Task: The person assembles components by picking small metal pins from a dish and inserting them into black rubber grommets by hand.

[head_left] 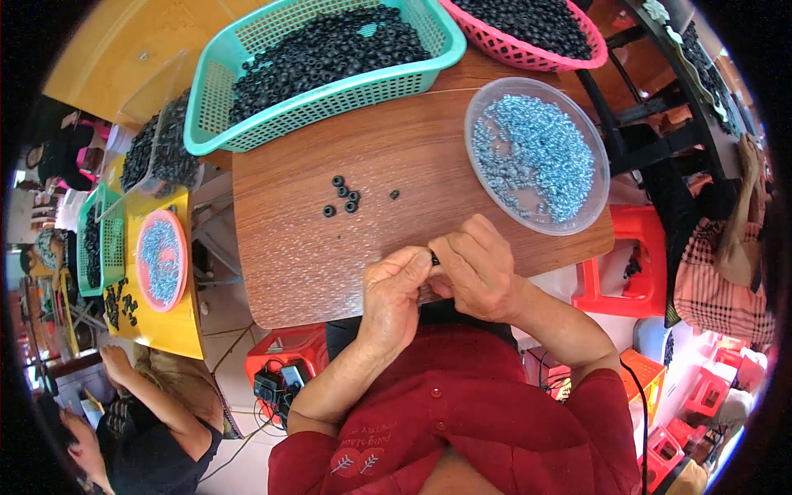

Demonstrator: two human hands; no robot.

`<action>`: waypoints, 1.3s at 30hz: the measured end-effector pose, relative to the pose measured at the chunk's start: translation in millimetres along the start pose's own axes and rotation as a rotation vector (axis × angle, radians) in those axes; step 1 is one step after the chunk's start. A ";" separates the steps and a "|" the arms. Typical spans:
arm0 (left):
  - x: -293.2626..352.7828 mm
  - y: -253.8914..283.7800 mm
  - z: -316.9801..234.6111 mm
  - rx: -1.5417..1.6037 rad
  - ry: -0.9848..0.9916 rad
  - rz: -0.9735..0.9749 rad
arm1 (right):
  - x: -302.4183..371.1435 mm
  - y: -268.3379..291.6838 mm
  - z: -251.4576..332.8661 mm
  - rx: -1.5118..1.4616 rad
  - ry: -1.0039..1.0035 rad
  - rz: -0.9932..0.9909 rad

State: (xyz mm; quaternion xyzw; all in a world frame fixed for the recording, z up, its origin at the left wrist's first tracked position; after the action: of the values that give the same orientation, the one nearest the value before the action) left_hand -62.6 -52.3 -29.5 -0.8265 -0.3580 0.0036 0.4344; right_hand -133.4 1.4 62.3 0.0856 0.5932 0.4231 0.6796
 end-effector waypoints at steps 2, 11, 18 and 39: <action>-0.3 2.9 2.2 0.007 0.005 0.008 | 2.2 -0.5 3.0 0.047 0.035 -0.006; 9.0 18.6 -29.0 -0.677 -0.211 -0.081 | 10.4 -1.8 -1.7 0.008 0.020 0.019; 20.2 16.9 -139.8 -1.626 -0.970 -0.336 | -40.0 86.2 -74.6 0.441 -0.105 -0.086; -14.2 26.2 -117.8 -1.736 -0.753 -0.230 | -10.7 97.1 -148.6 0.461 -0.257 0.120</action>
State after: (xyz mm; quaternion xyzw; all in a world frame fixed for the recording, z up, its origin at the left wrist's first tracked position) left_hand -20.4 -154.6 20.6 -0.7648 -0.4314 -0.0404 -0.4768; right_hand -309.3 -2.3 88.3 0.3261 0.5768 0.3019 0.6854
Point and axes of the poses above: each hand's wrist, its own x-axis away from the middle knuckle, its own y-axis out of the back of the hand, z = x × y, the point moved 9 cm from there along -x, towards the middle knuckle, and after that the axes turned 6 degrees about x, right-handed, at the moved point
